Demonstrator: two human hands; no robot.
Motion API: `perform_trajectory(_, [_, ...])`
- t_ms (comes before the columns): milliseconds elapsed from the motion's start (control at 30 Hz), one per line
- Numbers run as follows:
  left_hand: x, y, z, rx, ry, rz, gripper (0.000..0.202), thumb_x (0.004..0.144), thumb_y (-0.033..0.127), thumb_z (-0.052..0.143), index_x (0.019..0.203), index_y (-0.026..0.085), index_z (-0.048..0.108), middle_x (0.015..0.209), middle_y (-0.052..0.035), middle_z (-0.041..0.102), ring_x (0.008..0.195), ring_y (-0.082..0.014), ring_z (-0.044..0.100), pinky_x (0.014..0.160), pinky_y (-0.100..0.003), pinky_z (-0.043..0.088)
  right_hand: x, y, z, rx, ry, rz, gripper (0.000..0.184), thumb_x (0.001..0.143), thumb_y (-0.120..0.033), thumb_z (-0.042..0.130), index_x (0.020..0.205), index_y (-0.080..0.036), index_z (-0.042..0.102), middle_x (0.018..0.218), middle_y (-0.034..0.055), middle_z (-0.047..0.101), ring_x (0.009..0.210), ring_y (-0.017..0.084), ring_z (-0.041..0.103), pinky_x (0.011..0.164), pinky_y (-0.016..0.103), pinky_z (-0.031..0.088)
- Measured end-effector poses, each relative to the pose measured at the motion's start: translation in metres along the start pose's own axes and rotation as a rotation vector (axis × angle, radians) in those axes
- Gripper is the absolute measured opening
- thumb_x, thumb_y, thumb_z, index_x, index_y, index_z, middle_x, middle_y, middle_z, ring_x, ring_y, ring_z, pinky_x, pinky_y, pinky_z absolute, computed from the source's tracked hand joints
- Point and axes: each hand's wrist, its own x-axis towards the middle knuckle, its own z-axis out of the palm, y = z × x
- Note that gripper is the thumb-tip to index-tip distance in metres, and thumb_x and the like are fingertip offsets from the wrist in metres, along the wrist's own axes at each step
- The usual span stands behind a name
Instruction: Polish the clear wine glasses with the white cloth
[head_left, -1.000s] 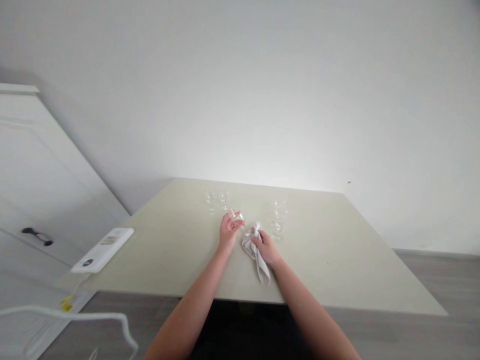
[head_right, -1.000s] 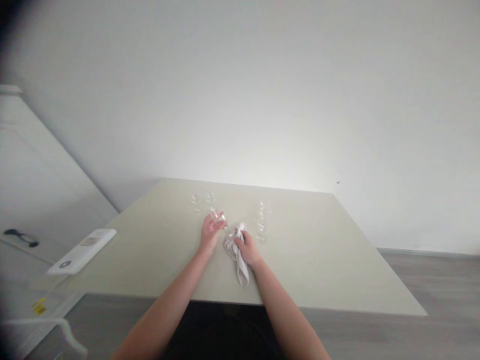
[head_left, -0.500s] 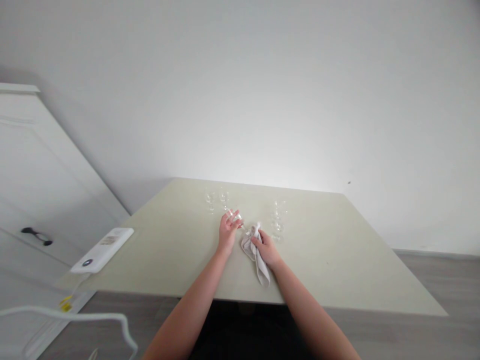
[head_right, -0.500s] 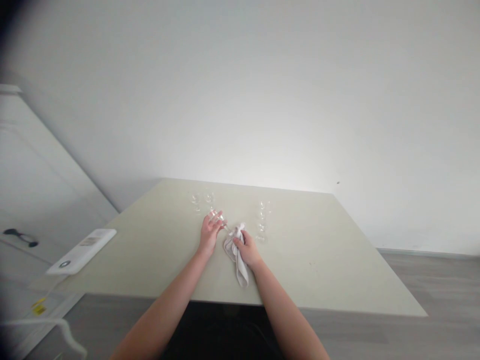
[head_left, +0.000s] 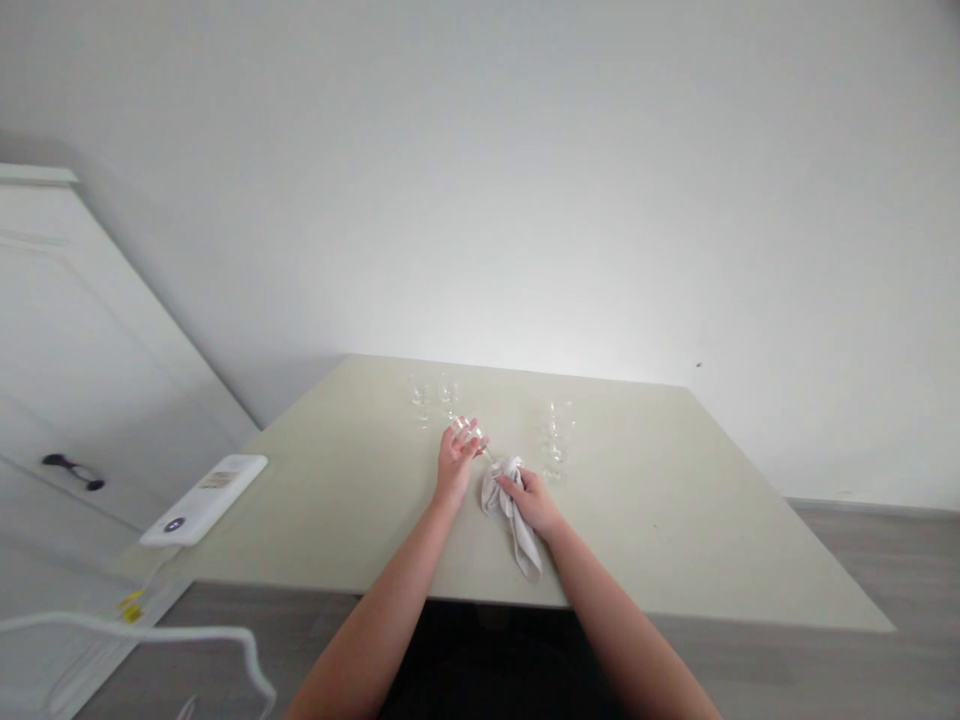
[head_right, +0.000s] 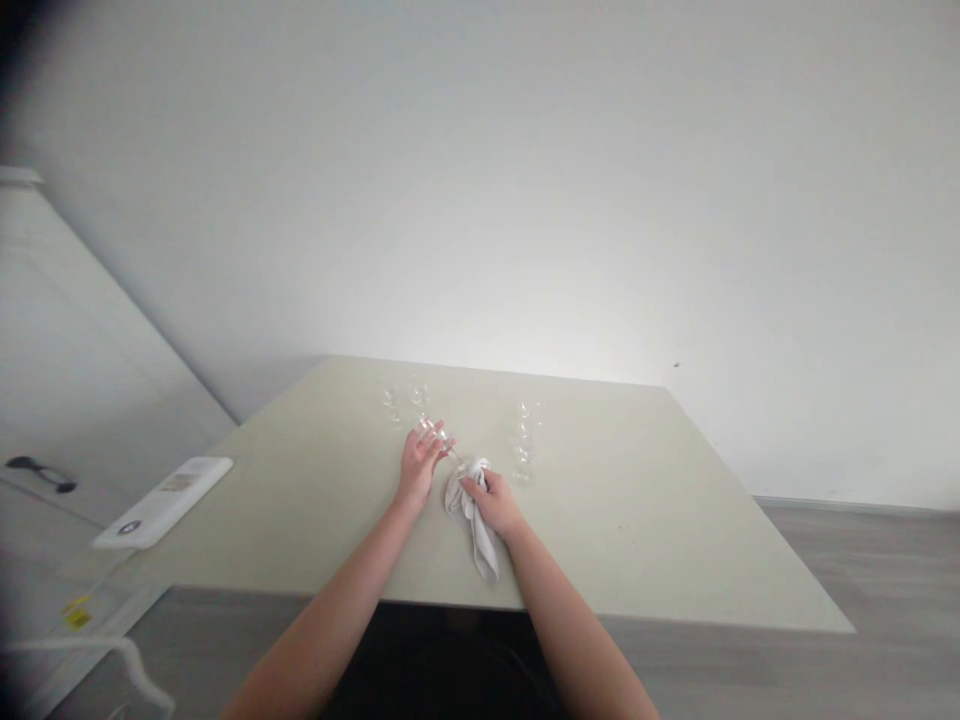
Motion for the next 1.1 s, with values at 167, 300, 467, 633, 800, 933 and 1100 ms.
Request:
perform_trajectory(167, [0.0,-0.001,0.0,0.06,0.056,0.114,0.065,0.069,0.037,0.079,0.125,0.023,0.048,0.129,-0.013,0.059,0.106,-0.0223,0.064,0.087,-0.034,0.053,-0.006,-0.009,0.003,0.032,-0.172,0.006,0.036,0.082,-0.05,0.06,0.071,-0.015,0.057,0.06,-0.0042,0.042,0.057,0.01,0.036,0.056,0.023,0.031])
perform_trajectory(300, [-0.005,-0.005,0.003,0.158,-0.058,0.105,0.069,0.071,0.035,0.077,0.131,0.024,0.046,0.134,-0.0135,0.054,0.102,-0.0203,0.064,0.088,-0.033,0.051,-0.006,-0.012,0.004,0.017,-0.183,-0.014,0.038,0.081,-0.052,0.06,0.068,-0.016,0.055,0.06,-0.0041,0.042,0.058,0.009,0.035,0.056,0.022,0.031])
perform_trajectory(467, [-0.007,-0.013,0.001,0.283,-0.146,0.078,0.073,0.07,0.031,0.077,0.135,0.026,0.043,0.133,-0.0125,0.054,0.103,-0.0205,0.063,0.087,-0.034,0.05,-0.006,-0.011,0.004,0.023,-0.182,-0.022,0.038,0.081,-0.052,0.06,0.07,-0.016,0.057,0.061,-0.0036,0.045,0.058,0.01,0.037,0.057,0.023,0.033])
perform_trajectory(633, [-0.004,-0.021,-0.007,0.543,-0.063,0.082,0.033,0.066,0.031,0.077,0.095,0.022,0.063,0.094,-0.0039,0.067,0.089,-0.0205,0.062,0.086,-0.036,0.046,-0.006,-0.01,0.005,-0.007,-0.161,-0.031,0.037,0.082,-0.051,0.06,0.071,-0.015,0.06,0.062,-0.0031,0.048,0.06,0.01,0.04,0.06,0.023,0.036])
perform_trajectory(800, [-0.001,-0.024,-0.012,0.815,-0.299,0.157,0.005,0.073,0.028,0.067,0.073,0.024,0.067,0.083,-0.0035,0.068,0.086,-0.0241,0.061,0.089,-0.039,0.043,-0.008,-0.014,0.004,0.015,-0.185,-0.014,0.035,0.081,-0.049,0.061,0.072,-0.015,0.06,0.063,-0.0028,0.049,0.059,0.01,0.04,0.057,0.023,0.035])
perform_trajectory(933, [0.003,-0.034,-0.01,0.854,-0.445,0.25,0.013,0.073,0.024,0.065,0.084,0.024,0.072,0.101,-0.0071,0.07,0.103,-0.0277,0.059,0.097,-0.042,0.041,-0.01,-0.016,0.004,0.043,-0.232,0.006,0.038,0.079,-0.051,0.063,0.069,-0.015,0.06,0.062,-0.0023,0.049,0.059,0.011,0.041,0.057,0.023,0.036])
perform_trajectory(1100, [0.014,-0.051,-0.002,0.894,-0.586,0.27,0.032,0.072,0.023,0.064,0.104,0.023,0.07,0.124,-0.01,0.062,0.123,-0.0299,0.05,0.109,-0.045,0.033,-0.011,-0.014,0.004,0.056,-0.259,0.012,0.039,0.079,-0.053,0.064,0.068,-0.015,0.063,0.061,-0.0017,0.054,0.057,0.011,0.044,0.058,0.024,0.039])
